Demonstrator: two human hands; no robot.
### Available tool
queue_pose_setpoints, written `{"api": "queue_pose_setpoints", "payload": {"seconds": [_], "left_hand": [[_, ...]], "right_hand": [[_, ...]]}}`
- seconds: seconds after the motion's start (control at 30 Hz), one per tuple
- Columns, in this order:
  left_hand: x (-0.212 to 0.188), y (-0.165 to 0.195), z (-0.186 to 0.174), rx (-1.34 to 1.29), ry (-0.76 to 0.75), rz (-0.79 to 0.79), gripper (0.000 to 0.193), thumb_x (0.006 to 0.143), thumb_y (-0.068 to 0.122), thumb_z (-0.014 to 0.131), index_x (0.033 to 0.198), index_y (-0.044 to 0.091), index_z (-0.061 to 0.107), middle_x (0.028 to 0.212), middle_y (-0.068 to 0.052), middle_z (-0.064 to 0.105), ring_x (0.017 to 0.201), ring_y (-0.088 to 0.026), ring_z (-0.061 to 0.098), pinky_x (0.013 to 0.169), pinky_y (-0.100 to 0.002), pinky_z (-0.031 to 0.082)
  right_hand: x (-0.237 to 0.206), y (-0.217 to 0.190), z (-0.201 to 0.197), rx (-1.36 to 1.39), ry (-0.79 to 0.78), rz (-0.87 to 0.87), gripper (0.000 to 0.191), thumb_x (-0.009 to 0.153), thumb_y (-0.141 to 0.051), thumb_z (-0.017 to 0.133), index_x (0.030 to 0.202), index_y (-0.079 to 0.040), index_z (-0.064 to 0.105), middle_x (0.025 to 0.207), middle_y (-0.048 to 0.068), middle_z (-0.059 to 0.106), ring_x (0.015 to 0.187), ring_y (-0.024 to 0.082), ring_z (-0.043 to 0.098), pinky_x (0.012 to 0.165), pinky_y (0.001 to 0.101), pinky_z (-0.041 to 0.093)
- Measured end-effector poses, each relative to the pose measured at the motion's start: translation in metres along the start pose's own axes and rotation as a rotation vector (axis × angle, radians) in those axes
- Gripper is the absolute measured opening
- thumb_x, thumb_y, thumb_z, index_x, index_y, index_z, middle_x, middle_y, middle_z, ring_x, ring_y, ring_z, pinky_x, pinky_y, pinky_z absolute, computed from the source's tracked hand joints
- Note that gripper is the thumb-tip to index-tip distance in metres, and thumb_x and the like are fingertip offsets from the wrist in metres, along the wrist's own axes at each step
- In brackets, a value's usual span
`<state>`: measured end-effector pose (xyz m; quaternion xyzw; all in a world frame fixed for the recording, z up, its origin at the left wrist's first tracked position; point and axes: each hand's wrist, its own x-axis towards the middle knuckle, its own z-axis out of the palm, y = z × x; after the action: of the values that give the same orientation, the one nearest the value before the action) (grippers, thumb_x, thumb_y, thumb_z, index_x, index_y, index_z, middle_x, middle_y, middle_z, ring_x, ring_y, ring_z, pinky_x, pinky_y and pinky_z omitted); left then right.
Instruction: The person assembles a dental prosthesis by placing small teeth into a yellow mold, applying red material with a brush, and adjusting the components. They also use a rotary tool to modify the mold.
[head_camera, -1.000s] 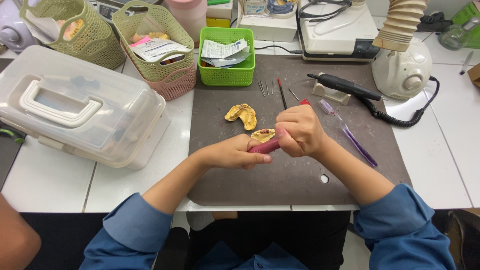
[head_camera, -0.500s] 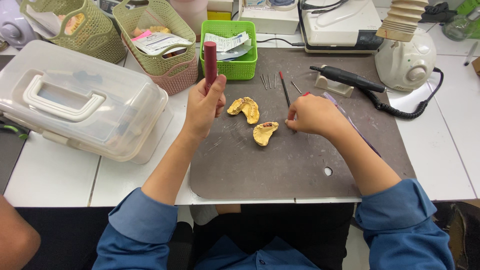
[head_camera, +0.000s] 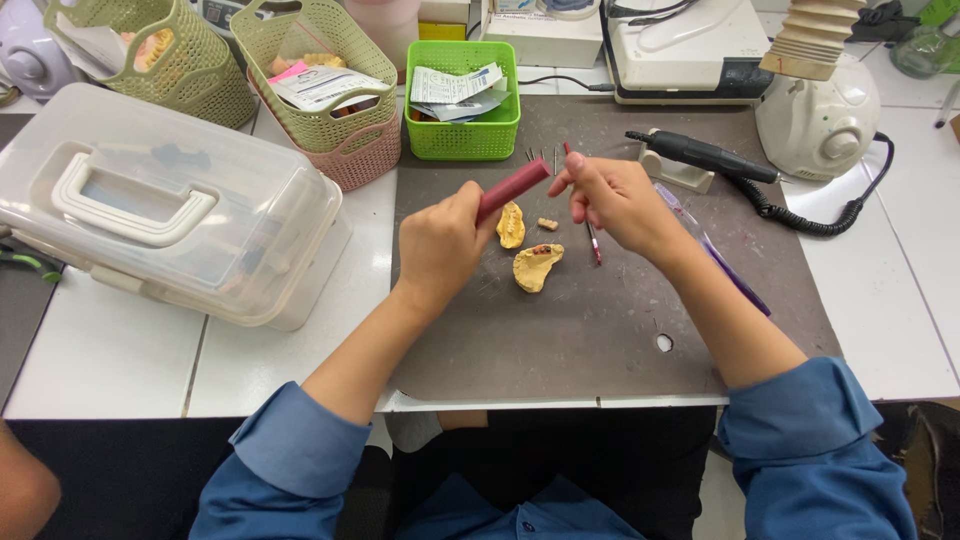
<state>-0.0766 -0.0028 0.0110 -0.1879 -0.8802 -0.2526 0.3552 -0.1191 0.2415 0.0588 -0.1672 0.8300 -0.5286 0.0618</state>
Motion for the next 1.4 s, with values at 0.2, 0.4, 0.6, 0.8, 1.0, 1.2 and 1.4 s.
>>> {"api": "queue_pose_setpoints", "payload": {"seconds": [0.2,0.4,0.6,0.8,1.0,1.2,1.4], "left_hand": [[-0.009,0.030,0.008,0.071,0.064,0.054,0.026,0.093,0.025,0.077,0.089,0.006,0.059,0.068,-0.006,0.065,0.055,-0.022,0.066,0.047,-0.035,0.050],[-0.022,0.050,0.014,-0.064,-0.071,-0.007,0.027,0.089,0.025,0.077,0.088,0.005,0.059,0.063,-0.009,0.064,0.053,-0.027,0.065,0.046,-0.038,0.049],[-0.030,0.057,0.017,-0.329,-0.291,-0.097,0.021,0.091,0.022,0.072,0.087,0.005,0.061,0.062,-0.013,0.064,0.056,-0.032,0.066,0.051,-0.043,0.051],[-0.033,0.050,0.024,-0.903,-0.564,-0.232,0.020,0.093,0.014,0.067,0.080,0.000,0.058,0.067,-0.014,0.059,0.059,-0.018,0.054,0.058,-0.035,0.049],[-0.017,0.056,0.016,-0.970,-0.688,-0.220,0.020,0.096,0.014,0.073,0.086,0.002,0.060,0.074,-0.010,0.060,0.068,-0.023,0.056,0.063,-0.038,0.049],[-0.006,0.094,-0.006,-0.469,0.108,0.068,0.037,0.086,0.007,0.071,0.119,-0.002,0.057,0.102,-0.018,0.064,0.092,-0.038,0.064,0.080,-0.045,0.053],[-0.023,0.086,0.009,-0.506,-0.023,-0.101,0.020,0.082,0.007,0.077,0.094,0.004,0.062,0.083,-0.013,0.067,0.077,-0.035,0.067,0.067,-0.041,0.053]], "right_hand": [[-0.030,-0.042,0.044,0.133,0.194,-0.271,0.052,0.115,-0.044,0.047,0.096,0.000,0.068,0.081,0.004,0.062,0.076,0.009,0.055,0.070,0.0264,0.048],[-0.036,-0.056,0.047,1.238,0.202,0.047,0.047,0.102,-0.041,0.043,0.070,-0.009,0.056,0.061,0.002,0.046,0.069,0.020,0.056,0.100,0.0430,0.055],[-0.035,-0.027,0.048,1.109,0.122,-0.079,0.057,0.110,-0.030,0.048,0.059,-0.017,0.027,0.052,-0.001,0.024,0.048,0.013,0.027,0.070,0.0392,0.044],[-0.055,-0.019,0.047,1.019,0.060,-0.267,0.057,0.112,-0.026,0.045,0.059,-0.013,0.030,0.051,0.000,0.030,0.047,0.014,0.027,0.064,0.0378,0.041],[-0.067,-0.022,0.045,0.897,-0.107,-0.467,0.055,0.112,-0.022,0.044,0.061,-0.008,0.031,0.054,0.003,0.034,0.049,0.015,0.030,0.066,0.0393,0.043],[-0.053,-0.036,0.042,0.784,0.317,-0.654,0.058,0.119,-0.031,0.039,0.066,-0.008,0.032,0.055,0.003,0.034,0.052,0.015,0.032,0.069,0.0351,0.039],[-0.067,-0.035,0.069,0.991,0.101,-0.431,0.054,0.117,-0.025,0.040,0.066,-0.008,0.033,0.058,0.003,0.033,0.056,0.018,0.031,0.066,0.0377,0.038]]}}
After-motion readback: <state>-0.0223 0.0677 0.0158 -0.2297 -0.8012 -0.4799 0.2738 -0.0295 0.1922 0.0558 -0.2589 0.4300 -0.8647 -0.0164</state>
